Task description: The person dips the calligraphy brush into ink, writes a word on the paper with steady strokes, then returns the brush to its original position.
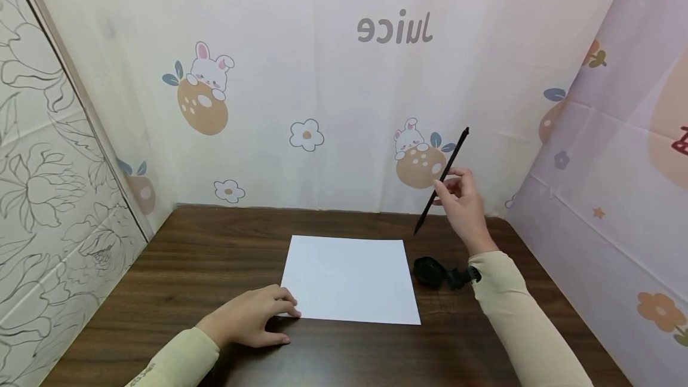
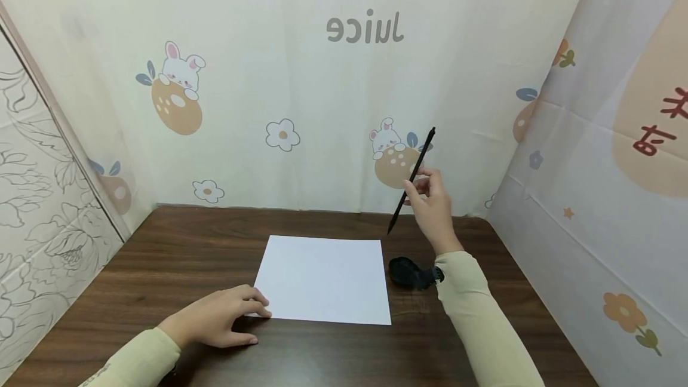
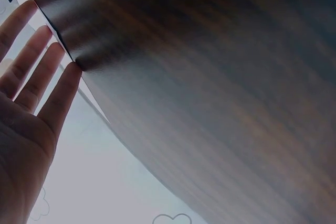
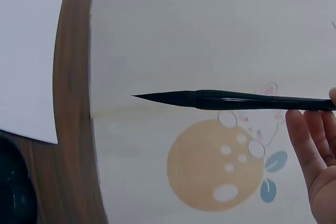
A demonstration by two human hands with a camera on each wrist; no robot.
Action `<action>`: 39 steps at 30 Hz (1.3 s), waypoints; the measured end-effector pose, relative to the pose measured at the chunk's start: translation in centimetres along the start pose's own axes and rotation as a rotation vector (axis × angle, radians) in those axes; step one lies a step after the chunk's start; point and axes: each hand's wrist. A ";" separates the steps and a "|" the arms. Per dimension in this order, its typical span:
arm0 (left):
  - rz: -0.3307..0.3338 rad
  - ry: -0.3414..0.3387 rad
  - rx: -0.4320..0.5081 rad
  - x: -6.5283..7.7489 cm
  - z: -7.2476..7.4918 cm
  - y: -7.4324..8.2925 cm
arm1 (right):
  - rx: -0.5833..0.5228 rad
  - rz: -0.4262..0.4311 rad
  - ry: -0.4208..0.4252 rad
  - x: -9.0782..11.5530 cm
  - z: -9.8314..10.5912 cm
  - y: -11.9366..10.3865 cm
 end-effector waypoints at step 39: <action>0.014 -0.017 -0.002 0.1 -0.1 -0.1 | -0.138 0.066 -0.157 1.7 -11.7 -2.1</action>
Point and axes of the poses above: each hand's wrist, its own x-axis away from the middle knuckle, its own z-axis out of the back of the hand, y = z × x, and after that the axes turned 10 degrees about y, right-handed
